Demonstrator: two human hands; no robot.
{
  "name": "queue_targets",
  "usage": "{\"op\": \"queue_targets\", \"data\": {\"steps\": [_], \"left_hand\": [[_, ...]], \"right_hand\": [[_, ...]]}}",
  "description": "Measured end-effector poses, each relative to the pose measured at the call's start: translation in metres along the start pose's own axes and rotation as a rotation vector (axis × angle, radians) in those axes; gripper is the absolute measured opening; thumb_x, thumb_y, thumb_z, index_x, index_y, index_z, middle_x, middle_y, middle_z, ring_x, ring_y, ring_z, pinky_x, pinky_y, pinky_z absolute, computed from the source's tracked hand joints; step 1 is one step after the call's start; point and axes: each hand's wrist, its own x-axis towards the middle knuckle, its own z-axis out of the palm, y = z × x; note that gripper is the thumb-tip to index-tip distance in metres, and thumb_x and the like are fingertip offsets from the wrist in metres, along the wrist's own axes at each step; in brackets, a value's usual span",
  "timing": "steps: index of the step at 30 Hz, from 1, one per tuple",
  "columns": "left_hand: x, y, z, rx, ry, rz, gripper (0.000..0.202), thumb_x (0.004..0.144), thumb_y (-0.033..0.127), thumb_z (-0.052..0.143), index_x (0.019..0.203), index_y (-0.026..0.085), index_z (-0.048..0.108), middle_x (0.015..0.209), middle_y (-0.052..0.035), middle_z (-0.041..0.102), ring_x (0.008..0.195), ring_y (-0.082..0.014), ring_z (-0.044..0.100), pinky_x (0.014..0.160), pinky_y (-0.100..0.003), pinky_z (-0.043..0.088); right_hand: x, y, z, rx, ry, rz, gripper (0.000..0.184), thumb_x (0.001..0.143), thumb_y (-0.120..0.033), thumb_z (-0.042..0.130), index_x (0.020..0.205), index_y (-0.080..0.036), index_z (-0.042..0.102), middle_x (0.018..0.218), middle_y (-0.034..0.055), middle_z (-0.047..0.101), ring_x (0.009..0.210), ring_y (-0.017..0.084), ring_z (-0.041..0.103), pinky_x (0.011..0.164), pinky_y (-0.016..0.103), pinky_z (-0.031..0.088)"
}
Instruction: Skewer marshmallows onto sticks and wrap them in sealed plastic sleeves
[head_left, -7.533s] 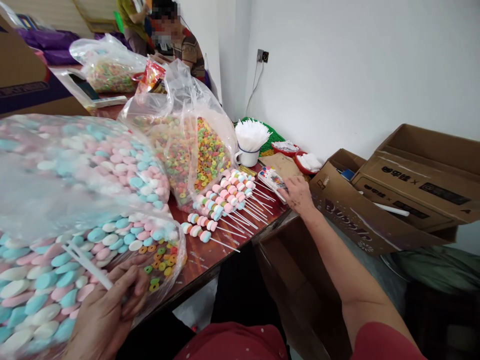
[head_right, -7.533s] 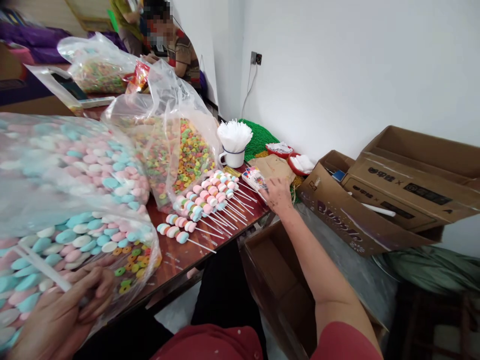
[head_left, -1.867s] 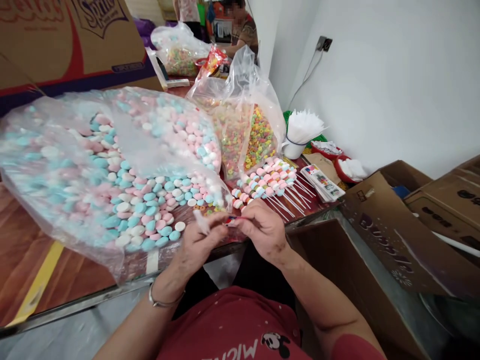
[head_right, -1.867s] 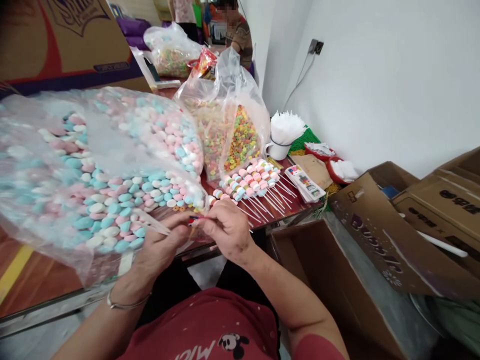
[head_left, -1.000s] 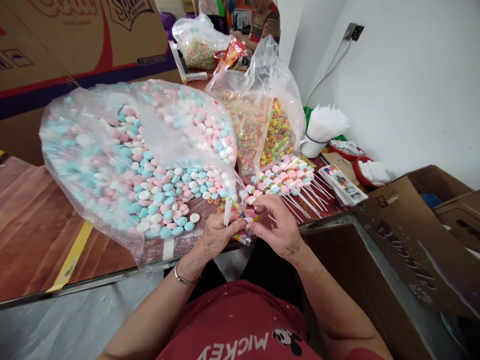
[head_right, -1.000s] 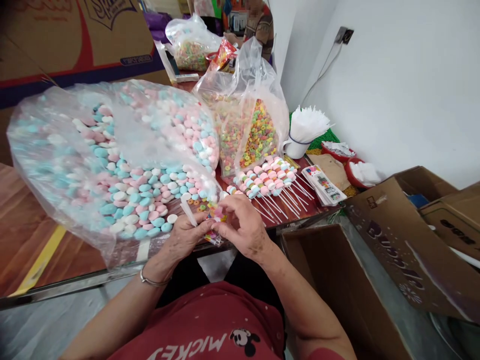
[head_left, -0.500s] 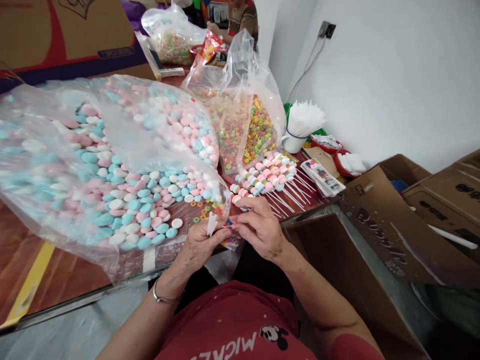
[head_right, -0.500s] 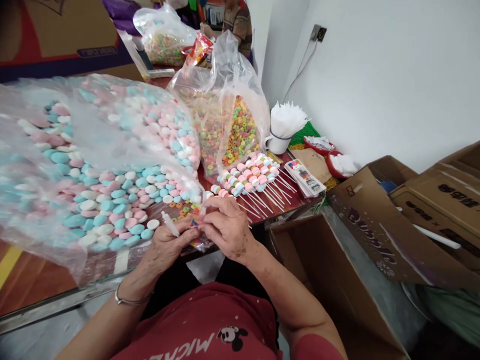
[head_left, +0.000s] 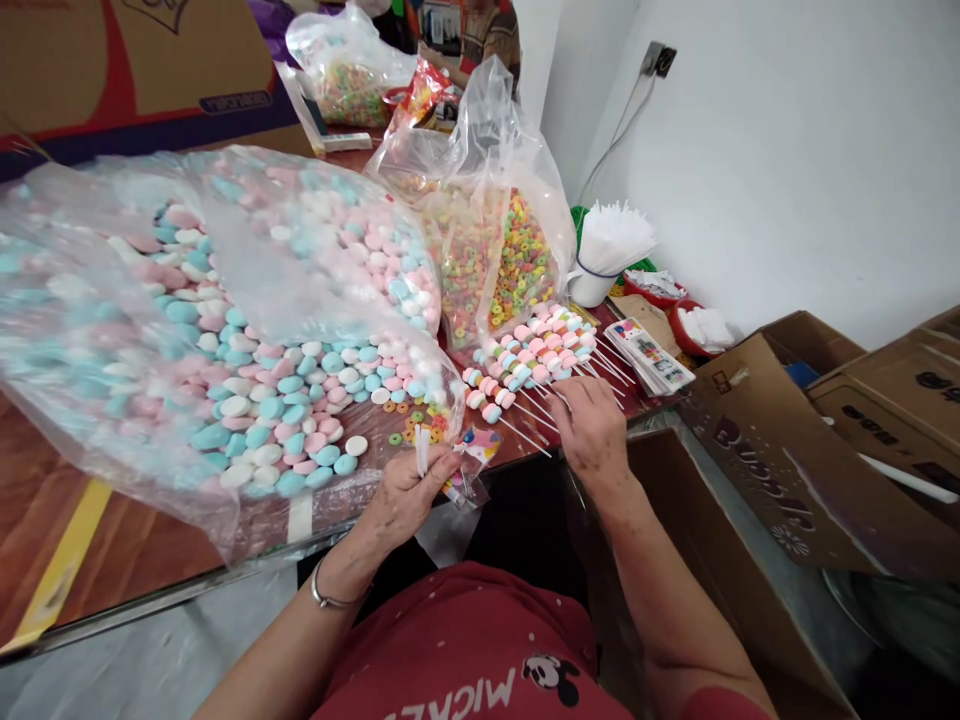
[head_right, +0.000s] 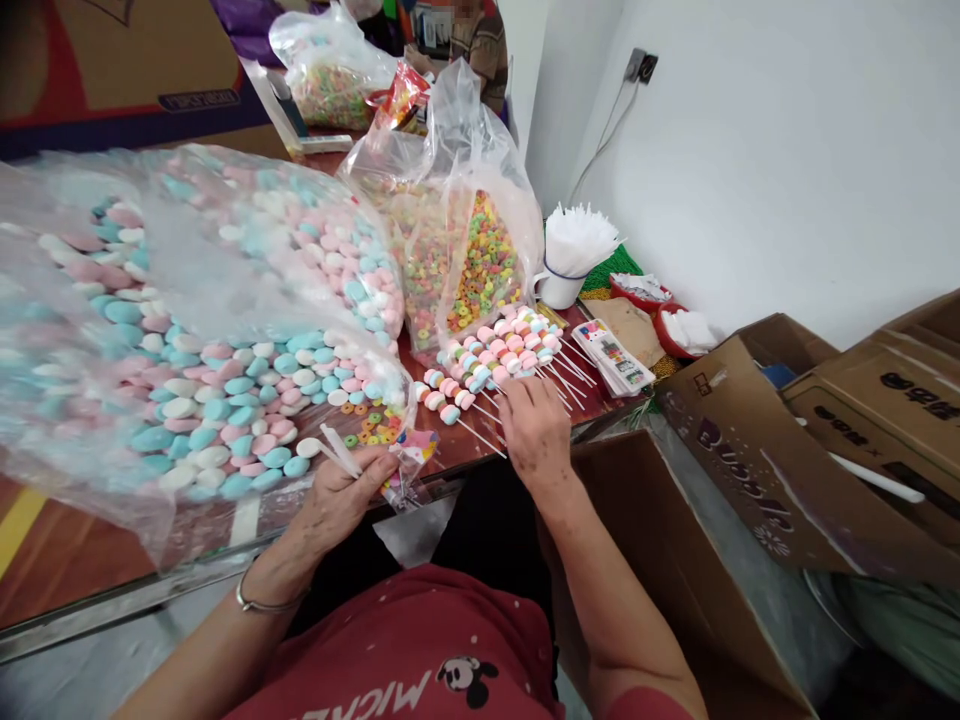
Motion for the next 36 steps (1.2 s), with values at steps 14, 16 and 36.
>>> {"op": "queue_targets", "data": {"steps": [14,16,36], "left_hand": [[0.005,0.001,-0.014,-0.014,-0.041,-0.031,0.05,0.088,0.055,0.056,0.056,0.017,0.049,0.055,0.0036,0.037,0.054,-0.0101,0.031,0.049,-0.023,0.028],[0.005,0.0,-0.017,-0.029,-0.068,-0.074,0.048,0.087,0.055,0.057,0.058,0.016,0.052,0.055,0.0037,0.037,0.054,-0.0098,0.031,0.049,-0.023,0.028],[0.003,-0.017,-0.02,-0.236,-0.143,-0.277,0.05,0.08,0.062,0.064,0.061,0.016,0.054,0.055,0.0031,0.041,0.05,-0.0087,0.035,0.044,-0.021,0.027]], "right_hand": [[0.019,0.038,-0.038,-0.103,0.115,-0.188,0.015,0.097,-0.018,0.055,0.096,-0.021,0.07,0.08,0.0048,0.064,0.076,0.021,0.055,0.072,0.036,0.043],[0.021,0.035,-0.059,0.081,0.124,-0.218,0.014,0.095,-0.017,0.059,0.1,-0.024,0.07,0.085,0.0031,0.068,0.075,0.019,0.059,0.071,0.036,0.045],[0.023,0.032,-0.079,0.228,-0.031,-0.387,0.015,0.094,-0.018,0.061,0.1,-0.025,0.072,0.078,0.003,0.067,0.07,0.019,0.057,0.067,0.038,0.047]]}}
